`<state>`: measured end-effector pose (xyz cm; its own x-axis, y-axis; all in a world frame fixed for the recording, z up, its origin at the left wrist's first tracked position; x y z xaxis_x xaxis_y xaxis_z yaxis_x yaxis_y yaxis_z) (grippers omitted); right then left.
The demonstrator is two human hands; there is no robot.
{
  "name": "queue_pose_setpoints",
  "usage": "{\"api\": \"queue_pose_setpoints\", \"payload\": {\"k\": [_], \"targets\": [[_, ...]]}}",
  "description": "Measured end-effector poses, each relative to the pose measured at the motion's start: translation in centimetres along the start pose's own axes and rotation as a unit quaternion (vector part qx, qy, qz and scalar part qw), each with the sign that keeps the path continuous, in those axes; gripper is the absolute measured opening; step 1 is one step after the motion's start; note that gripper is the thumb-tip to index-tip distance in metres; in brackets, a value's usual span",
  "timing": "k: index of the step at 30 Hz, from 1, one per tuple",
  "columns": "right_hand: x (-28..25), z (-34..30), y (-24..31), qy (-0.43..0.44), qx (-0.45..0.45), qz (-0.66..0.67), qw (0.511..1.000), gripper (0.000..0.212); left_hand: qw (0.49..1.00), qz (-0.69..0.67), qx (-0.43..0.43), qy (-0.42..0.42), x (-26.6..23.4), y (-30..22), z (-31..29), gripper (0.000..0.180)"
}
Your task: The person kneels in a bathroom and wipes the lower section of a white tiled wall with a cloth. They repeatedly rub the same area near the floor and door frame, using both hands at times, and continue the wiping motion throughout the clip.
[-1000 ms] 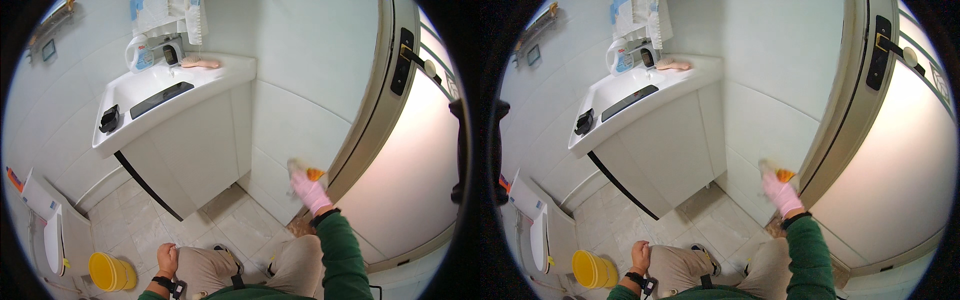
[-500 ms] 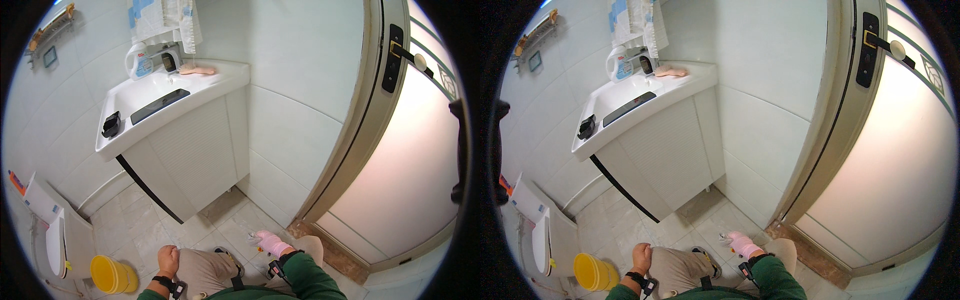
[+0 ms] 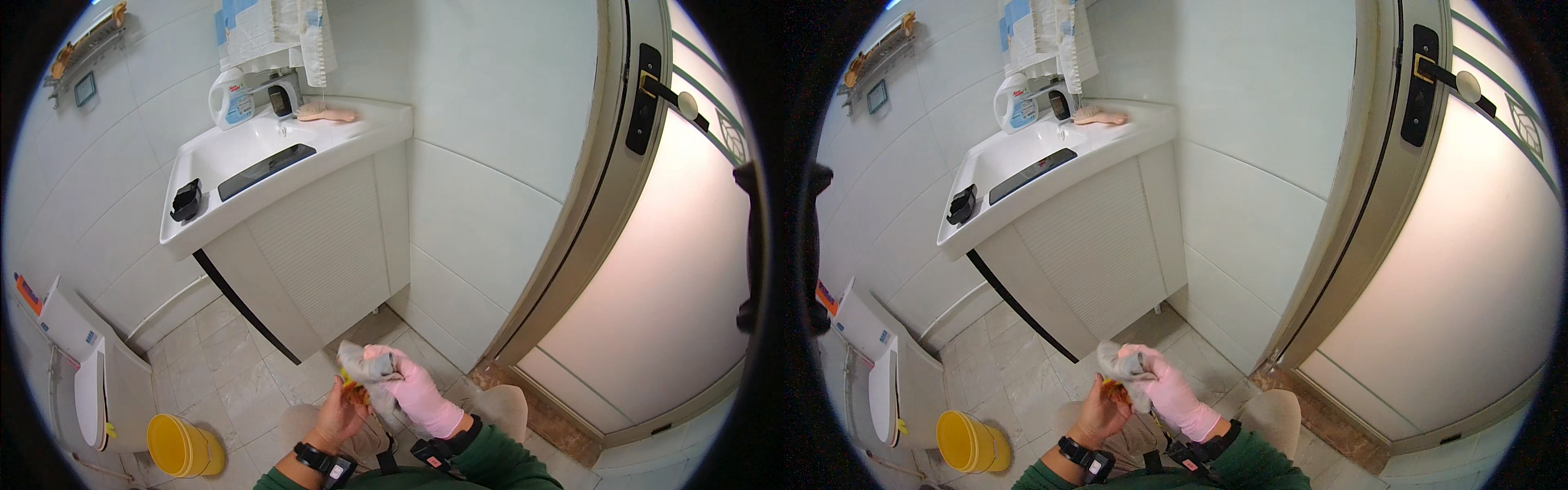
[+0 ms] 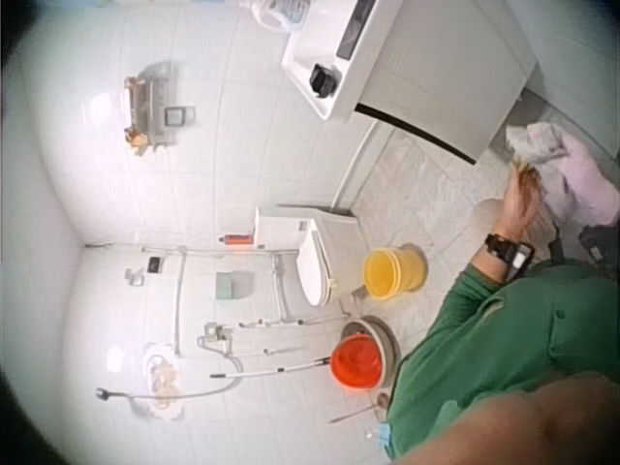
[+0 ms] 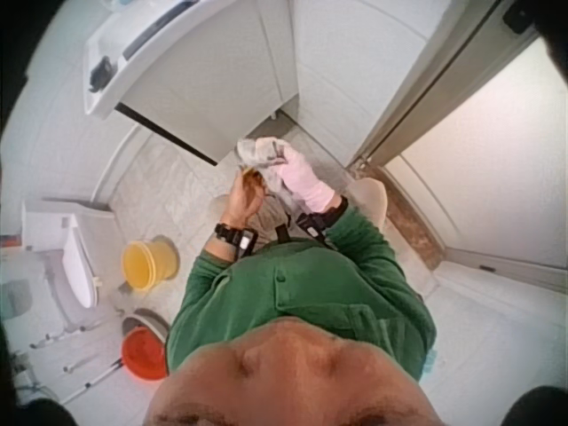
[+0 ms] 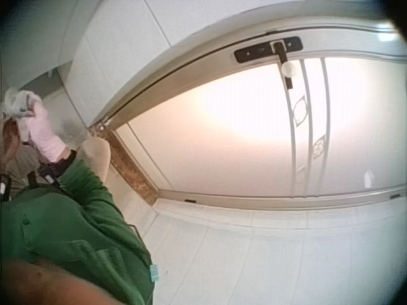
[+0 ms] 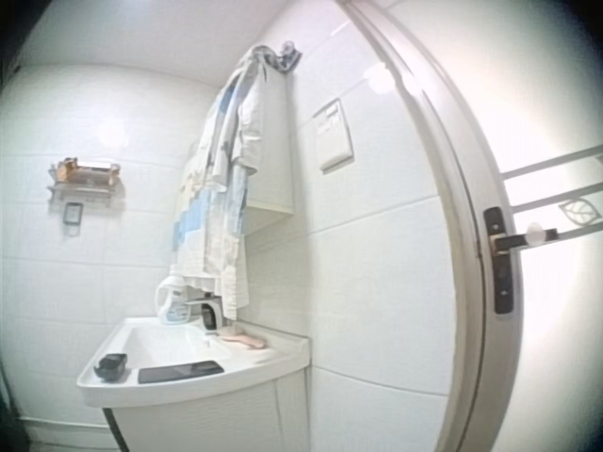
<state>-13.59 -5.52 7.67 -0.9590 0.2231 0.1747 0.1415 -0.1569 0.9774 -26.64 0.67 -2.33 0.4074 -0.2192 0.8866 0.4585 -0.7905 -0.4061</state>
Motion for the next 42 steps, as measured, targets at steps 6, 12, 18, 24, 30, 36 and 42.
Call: {"api": "queue_pose_setpoints", "payload": {"k": [6,12,18,24,30,36,42], "targets": [[-0.6,0.0,-1.6,-0.066,-0.067,-0.420,0.903,0.053,0.998,-0.039,0.003,0.048,2.9,1.0,-1.4,0.063],[3.0,-1.3,-3.1,0.098,-0.146,-0.423,0.889,0.086,0.992,-0.015,0.084,-0.094,-1.1,0.5,-1.6,0.042],[-3.1,-0.6,-6.9,0.077,0.025,-0.274,0.958,0.084,0.927,0.130,0.307,-0.173,-4.3,-9.1,-4.3,0.042],[-13.3,-1.5,-10.7,-0.077,0.122,-0.447,0.883,0.064,0.433,0.585,0.681,-0.075,7.8,-25.2,-8.2,0.040],[-16.9,-3.4,-12.4,-0.115,0.158,-0.539,0.819,0.055,0.001,0.792,0.605,-0.085,14.6,-26.8,-4.0,0.040],[-17.7,-3.7,-13.2,-0.076,0.201,-0.594,0.775,0.050,-0.035,0.793,0.602,-0.079,11.7,-24.3,0.1,0.039],[-17.0,-3.2,-13.8,-0.035,0.185,-0.644,0.742,0.046,-0.030,0.816,0.566,-0.116,14.8,-25.9,0.7,0.038]]}}
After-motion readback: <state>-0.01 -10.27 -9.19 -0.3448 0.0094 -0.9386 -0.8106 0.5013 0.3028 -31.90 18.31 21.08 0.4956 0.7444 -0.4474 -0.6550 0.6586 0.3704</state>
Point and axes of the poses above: each hand's wrist, its own z-axis towards the middle knuckle, its own x-axis out of the palm, y = z × x, the point moved 5 cm from there along z, towards the middle knuckle, and after that the axes turned 15 degrees about -z, right-handed, at the moved point
